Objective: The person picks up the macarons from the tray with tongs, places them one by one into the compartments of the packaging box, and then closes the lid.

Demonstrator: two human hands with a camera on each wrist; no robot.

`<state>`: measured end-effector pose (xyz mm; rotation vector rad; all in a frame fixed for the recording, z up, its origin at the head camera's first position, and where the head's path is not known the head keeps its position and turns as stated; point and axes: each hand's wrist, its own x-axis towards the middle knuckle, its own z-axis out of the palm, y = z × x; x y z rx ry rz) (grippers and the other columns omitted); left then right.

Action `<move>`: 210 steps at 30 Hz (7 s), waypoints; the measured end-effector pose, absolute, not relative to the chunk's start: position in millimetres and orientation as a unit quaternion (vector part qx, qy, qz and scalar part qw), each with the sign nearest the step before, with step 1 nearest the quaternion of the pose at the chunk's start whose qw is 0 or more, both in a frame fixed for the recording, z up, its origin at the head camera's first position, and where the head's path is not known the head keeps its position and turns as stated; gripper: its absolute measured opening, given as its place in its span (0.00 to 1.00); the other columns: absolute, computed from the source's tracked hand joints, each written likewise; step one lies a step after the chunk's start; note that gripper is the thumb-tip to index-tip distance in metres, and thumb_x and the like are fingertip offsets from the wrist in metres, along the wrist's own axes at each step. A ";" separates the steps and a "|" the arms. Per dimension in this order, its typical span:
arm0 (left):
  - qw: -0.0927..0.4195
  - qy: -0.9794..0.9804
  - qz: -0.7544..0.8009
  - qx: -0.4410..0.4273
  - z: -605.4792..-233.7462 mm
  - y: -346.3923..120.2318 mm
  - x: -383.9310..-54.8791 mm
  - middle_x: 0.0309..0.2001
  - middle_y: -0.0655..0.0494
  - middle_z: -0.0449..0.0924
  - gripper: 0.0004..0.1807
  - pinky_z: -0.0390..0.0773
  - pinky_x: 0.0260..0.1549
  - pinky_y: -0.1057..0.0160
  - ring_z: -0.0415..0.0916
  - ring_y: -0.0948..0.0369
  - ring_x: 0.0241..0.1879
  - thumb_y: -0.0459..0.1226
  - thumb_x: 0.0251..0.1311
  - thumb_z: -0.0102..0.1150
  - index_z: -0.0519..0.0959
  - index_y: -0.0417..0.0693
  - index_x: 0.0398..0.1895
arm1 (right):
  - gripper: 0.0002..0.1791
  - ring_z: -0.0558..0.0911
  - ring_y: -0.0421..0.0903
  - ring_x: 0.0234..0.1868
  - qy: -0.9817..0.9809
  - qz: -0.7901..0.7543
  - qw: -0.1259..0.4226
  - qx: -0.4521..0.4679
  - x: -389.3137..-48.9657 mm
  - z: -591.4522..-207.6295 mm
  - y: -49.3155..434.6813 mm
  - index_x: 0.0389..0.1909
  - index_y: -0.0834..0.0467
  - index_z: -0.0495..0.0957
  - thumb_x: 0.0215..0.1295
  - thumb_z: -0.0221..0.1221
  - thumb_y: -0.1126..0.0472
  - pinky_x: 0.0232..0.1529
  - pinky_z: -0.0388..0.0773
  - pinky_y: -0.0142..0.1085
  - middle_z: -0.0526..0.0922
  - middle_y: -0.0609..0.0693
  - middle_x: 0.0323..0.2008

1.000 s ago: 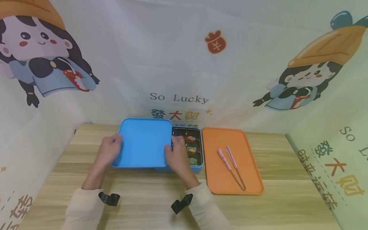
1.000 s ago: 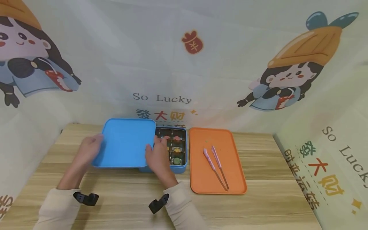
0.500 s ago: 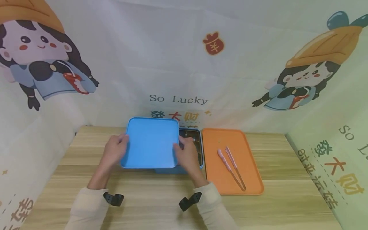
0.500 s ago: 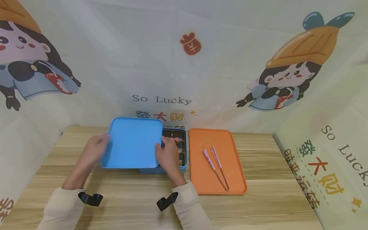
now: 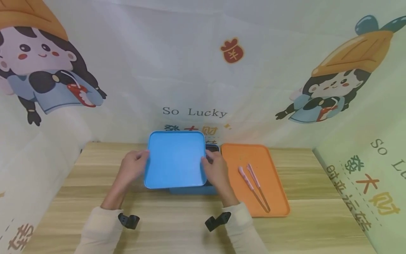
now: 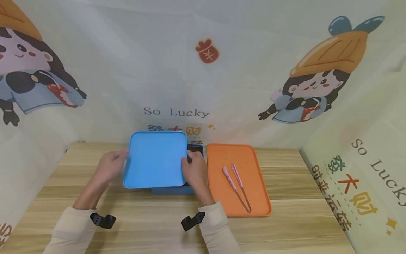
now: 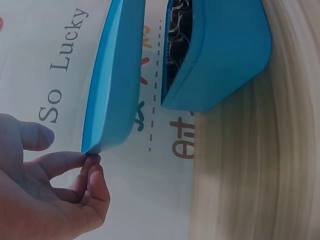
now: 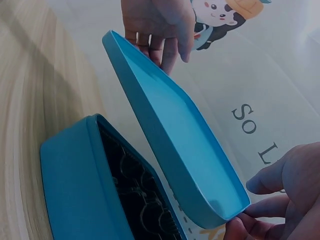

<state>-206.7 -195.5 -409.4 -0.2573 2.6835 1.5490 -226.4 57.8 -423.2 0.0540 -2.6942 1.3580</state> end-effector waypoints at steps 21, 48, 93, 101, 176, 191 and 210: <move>-0.047 0.839 0.535 -0.087 -382.5 -180.2 -204.2 0.46 0.44 0.70 0.42 0.70 0.42 0.52 0.67 0.49 0.46 0.64 0.59 0.31 0.74 0.36 0.49 | 0.22 0.79 0.46 0.45 -0.848 0.522 0.084 0.027 -215.8 -403.7 76.5 0.57 0.53 0.72 0.62 0.54 0.53 0.41 0.77 0.41 0.78 0.50 0.48; -0.120 0.771 0.624 0.040 -393.1 -158.9 -201.0 0.58 0.41 0.66 0.33 0.63 0.58 0.61 0.63 0.53 0.60 0.53 0.68 0.26 0.67 0.33 0.55 | 0.26 0.79 0.45 0.41 -0.719 0.685 0.121 0.002 -217.6 -402.5 87.9 0.43 0.63 0.77 0.66 0.44 0.45 0.47 0.74 0.38 0.82 0.56 0.39; -0.026 0.884 0.464 0.040 -473.4 -136.7 -211.1 0.61 0.40 0.63 0.27 0.72 0.49 0.56 0.71 0.51 0.52 0.40 0.67 0.39 0.57 0.35 0.65 | 0.24 0.63 0.44 0.63 -0.857 0.510 0.063 0.035 -226.4 -471.8 99.0 0.58 0.54 0.70 0.64 0.51 0.49 0.61 0.60 0.43 0.66 0.50 0.62; -0.009 0.885 0.464 0.022 -481.3 -133.2 -205.1 0.18 0.51 0.66 0.27 0.62 0.07 0.65 0.52 0.65 0.06 0.42 0.67 0.38 0.56 0.39 0.66 | 0.22 0.64 0.44 0.62 -0.856 0.508 0.080 0.053 -221.6 -476.6 102.2 0.58 0.58 0.70 0.65 0.50 0.54 0.59 0.62 0.43 0.68 0.53 0.61; -0.012 0.885 0.458 0.084 -490.3 -137.7 -198.3 0.66 0.46 0.53 0.28 0.57 0.59 0.55 0.51 0.57 0.64 0.40 0.67 0.39 0.51 0.35 0.66 | 0.24 0.58 0.51 0.65 -0.878 0.454 0.126 0.082 -207.7 -504.6 99.1 0.63 0.61 0.62 0.69 0.44 0.57 0.60 0.58 0.44 0.56 0.55 0.66; -0.002 0.897 0.431 0.100 -486.2 -138.1 -198.0 0.67 0.44 0.50 0.29 0.58 0.58 0.53 0.49 0.56 0.65 0.40 0.68 0.37 0.49 0.34 0.67 | 0.24 0.57 0.51 0.64 -0.895 0.429 0.096 0.070 -209.7 -501.2 100.0 0.64 0.61 0.60 0.69 0.43 0.58 0.60 0.57 0.45 0.56 0.56 0.66; -0.023 0.938 0.330 0.104 -479.7 -133.6 -197.8 0.63 0.39 0.56 0.28 0.70 0.50 0.53 0.70 0.53 0.52 0.38 0.67 0.39 0.52 0.28 0.64 | 0.25 0.58 0.47 0.64 -0.919 0.379 0.085 0.061 -208.7 -500.8 97.1 0.65 0.58 0.58 0.70 0.41 0.55 0.58 0.59 0.45 0.56 0.57 0.66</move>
